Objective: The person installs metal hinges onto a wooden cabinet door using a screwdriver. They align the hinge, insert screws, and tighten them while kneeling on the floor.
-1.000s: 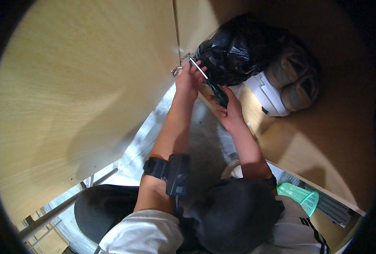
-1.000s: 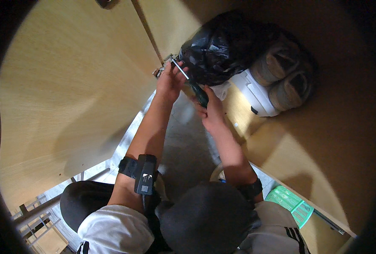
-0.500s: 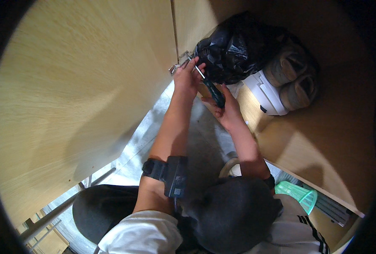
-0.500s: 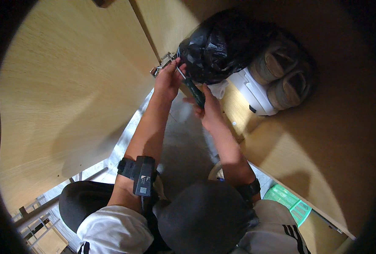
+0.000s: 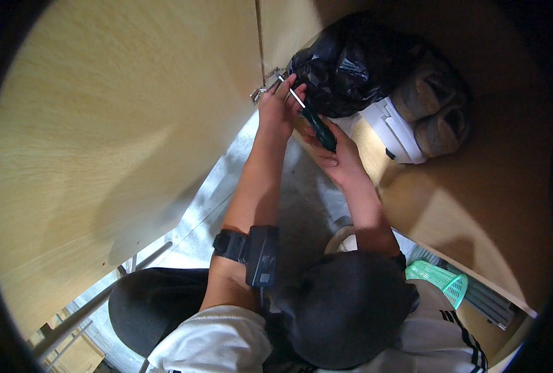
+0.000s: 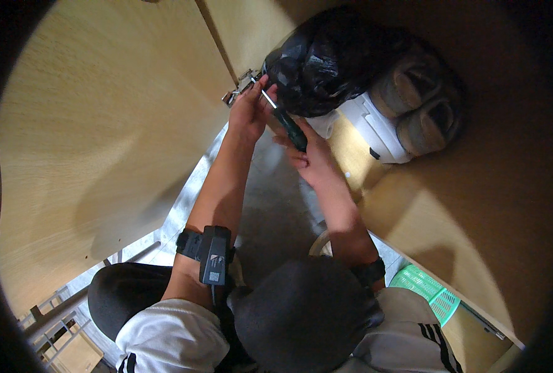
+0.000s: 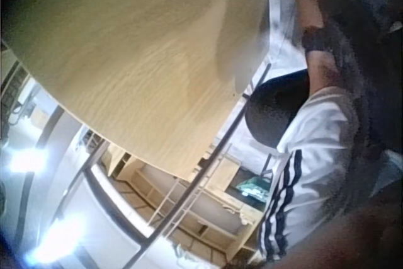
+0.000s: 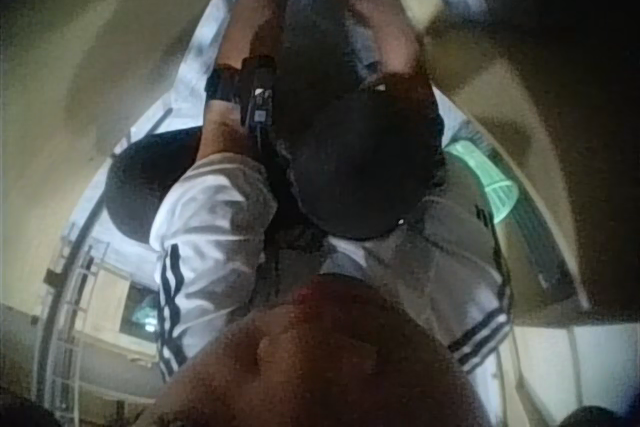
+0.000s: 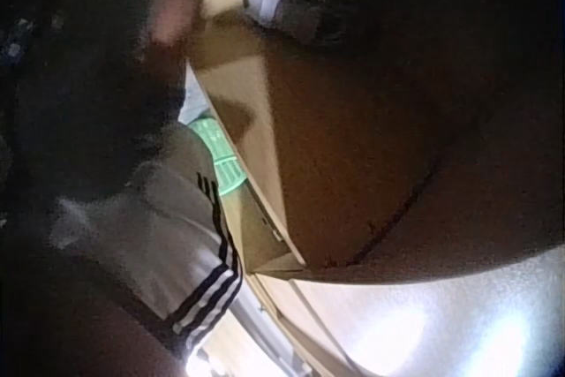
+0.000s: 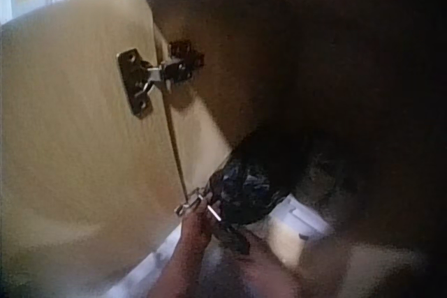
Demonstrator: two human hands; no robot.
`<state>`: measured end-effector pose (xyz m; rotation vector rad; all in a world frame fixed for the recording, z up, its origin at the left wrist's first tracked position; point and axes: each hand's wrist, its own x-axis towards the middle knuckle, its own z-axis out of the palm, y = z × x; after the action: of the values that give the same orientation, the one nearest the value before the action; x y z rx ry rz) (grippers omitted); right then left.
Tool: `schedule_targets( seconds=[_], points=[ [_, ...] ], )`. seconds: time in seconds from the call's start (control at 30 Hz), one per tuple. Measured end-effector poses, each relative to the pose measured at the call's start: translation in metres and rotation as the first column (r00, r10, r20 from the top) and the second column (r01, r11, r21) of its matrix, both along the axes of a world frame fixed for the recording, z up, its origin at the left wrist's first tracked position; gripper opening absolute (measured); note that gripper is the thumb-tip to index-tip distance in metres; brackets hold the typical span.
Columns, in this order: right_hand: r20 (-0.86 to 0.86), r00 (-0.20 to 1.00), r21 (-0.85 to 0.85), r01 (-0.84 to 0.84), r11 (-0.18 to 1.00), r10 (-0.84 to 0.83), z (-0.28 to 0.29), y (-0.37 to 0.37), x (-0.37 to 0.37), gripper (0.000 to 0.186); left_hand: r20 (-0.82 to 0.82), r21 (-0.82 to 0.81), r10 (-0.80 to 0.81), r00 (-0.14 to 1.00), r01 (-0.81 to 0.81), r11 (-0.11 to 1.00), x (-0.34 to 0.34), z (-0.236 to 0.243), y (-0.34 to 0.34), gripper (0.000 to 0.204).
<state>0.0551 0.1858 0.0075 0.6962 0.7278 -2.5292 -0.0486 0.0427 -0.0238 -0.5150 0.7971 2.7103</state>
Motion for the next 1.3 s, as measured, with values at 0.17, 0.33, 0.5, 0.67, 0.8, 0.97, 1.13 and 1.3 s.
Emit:
schedule_targets(
  seconds=[0.17, 0.33, 0.5, 0.67, 0.8, 0.97, 1.13, 1.3],
  points=[
    [0.078, 0.98, 0.178, 0.168, 0.97, -0.184, -0.011, -0.015, -0.005, 0.027, 0.0, 0.002, 0.031, 1.0, -0.031, 1.0, 0.002, 0.001, 0.001, 0.026],
    [0.012, 0.993, -0.126, 0.122, 0.985, -0.121, -0.021, -0.01, -0.002, 0.03, -0.014, -0.028, -0.01, 1.0, 0.009, 1.0, 0.002, 0.001, 0.0, 0.027],
    [-0.011, 0.999, -0.284, 0.041, 0.958, -0.046, -0.016, 0.0, -0.003, 0.031, -0.019, -0.015, 0.014, 1.0, -0.015, 1.0, 0.001, -0.001, 0.0, 0.027],
    [0.048, 0.978, 0.055, 0.2, 0.978, -0.203, -0.02, -0.018, 0.001, 0.032, -0.033, -0.009, -0.003, 0.999, 0.002, 1.0, 0.003, -0.004, 0.0, 0.029],
    [-0.056, 0.998, -0.405, -0.023, 0.914, 0.001, -0.024, -0.004, 0.002, 0.035, -0.056, -0.023, 0.015, 0.998, -0.017, 1.0, 0.003, -0.004, 0.0, 0.03],
    [-0.003, 0.996, -0.171, 0.086, 0.982, -0.088, -0.023, -0.004, -0.001, 0.034, -0.026, 0.009, 0.016, 1.0, -0.016, 1.0, 0.003, -0.001, -0.001, 0.029],
    [0.027, 0.982, 0.138, 0.183, 0.973, -0.188, -0.014, -0.019, 0.0, 0.031, -0.005, -0.026, 0.011, 1.0, -0.011, 1.0, 0.003, 0.004, 0.001, 0.027],
    [0.002, 0.997, -0.219, 0.07, 0.973, -0.071, 0.003, -0.002, 0.005, 0.03, -0.025, -0.044, -0.012, 1.0, 0.011, 0.999, 0.004, 0.008, -0.001, 0.027]
  ],
)
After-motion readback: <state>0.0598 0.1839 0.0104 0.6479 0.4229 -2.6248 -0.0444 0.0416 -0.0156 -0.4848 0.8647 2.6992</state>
